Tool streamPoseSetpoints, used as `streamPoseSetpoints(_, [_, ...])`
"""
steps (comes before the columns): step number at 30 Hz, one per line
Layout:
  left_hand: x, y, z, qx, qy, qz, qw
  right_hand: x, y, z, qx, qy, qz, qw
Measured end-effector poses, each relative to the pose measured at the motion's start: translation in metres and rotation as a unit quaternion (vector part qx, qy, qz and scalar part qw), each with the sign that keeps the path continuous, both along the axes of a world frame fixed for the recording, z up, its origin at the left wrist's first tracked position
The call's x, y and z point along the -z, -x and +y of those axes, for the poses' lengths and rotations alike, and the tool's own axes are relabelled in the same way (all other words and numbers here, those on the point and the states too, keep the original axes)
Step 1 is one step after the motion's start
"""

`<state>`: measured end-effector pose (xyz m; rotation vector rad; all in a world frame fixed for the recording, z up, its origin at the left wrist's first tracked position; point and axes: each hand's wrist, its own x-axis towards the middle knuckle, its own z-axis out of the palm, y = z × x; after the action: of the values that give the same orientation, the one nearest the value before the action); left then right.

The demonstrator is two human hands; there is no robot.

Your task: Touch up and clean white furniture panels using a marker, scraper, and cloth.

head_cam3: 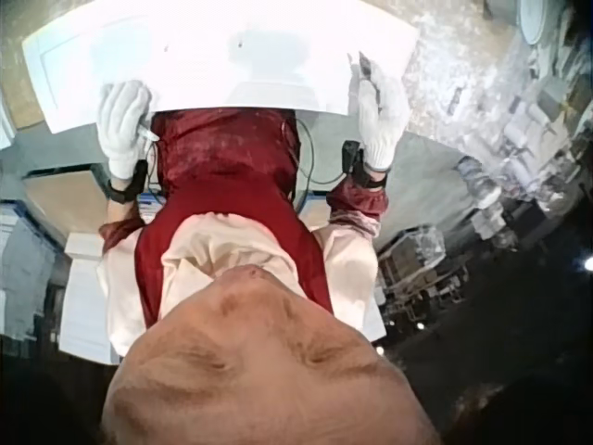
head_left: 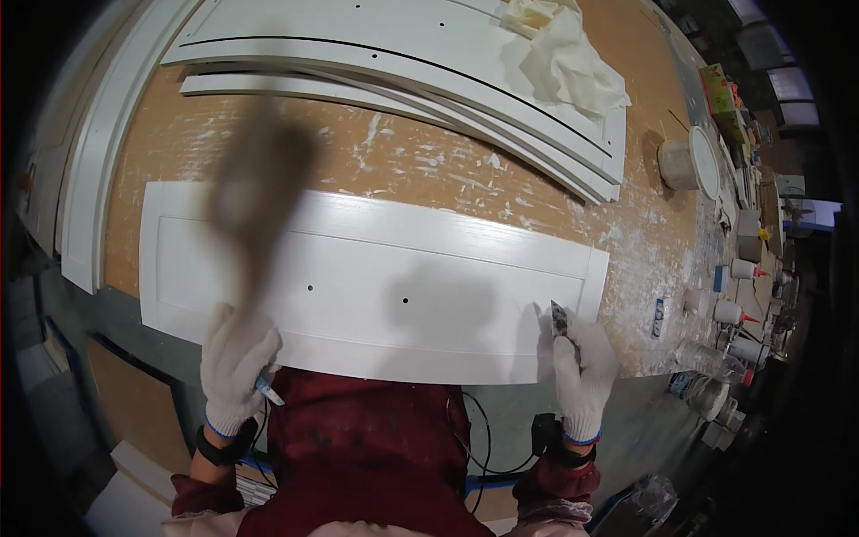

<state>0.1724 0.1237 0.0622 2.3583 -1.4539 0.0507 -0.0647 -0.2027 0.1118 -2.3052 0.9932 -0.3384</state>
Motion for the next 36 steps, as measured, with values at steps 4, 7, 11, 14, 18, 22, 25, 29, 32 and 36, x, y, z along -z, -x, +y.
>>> streamPoseSetpoints(4, [0.005,0.001,0.001,0.004,0.005,-0.002,1.0,0.003,0.003,0.002,0.024,-0.015,0.008,1.0])
streamPoseSetpoints(7, [0.005,0.001,0.002,0.007,0.01,-0.002,1.0,0.009,0.01,-0.001,0.014,-0.004,0.007,1.0])
streamPoseSetpoints(11, [0.003,0.003,-0.003,-0.008,0.006,0.007,1.0,0.007,0.018,-0.007,0.061,-0.003,-0.022,0.998])
streamPoseSetpoints(14, [0.003,0.005,-0.004,-0.018,0.012,0.002,1.0,0.008,0.028,-0.016,0.125,-0.015,-0.024,0.992])
streamPoseSetpoints(18, [0.01,0.005,-0.003,-0.018,0.024,-0.054,0.998,0.0,0.032,-0.025,0.216,-0.062,-0.065,0.972])
streamPoseSetpoints(22, [0.004,0.001,-0.006,0.006,0.046,-0.029,0.999,0.009,0.046,-0.03,0.259,-0.062,-0.134,0.955])
streamPoseSetpoints(25, [0.003,0.001,-0.006,0.008,0.056,-0.036,0.998,0.012,0.05,-0.029,0.269,-0.086,-0.131,0.95])
streamPoseSetpoints(29, [0.001,0.0,-0.005,0.015,0.069,0.018,0.997,0.014,0.05,-0.031,0.195,-0.066,-0.073,0.976])
streamPoseSetpoints(32, [0.004,0.001,0.002,0.0,0.076,0.032,0.997,0.007,0.027,-0.032,0.121,-0.009,0.038,0.992])
streamPoseSetpoints(36, [0.0,0.002,0.003,0.012,0.095,-0.004,0.995,0.003,-0.015,-0.029,0.049,0.097,0.045,0.993])
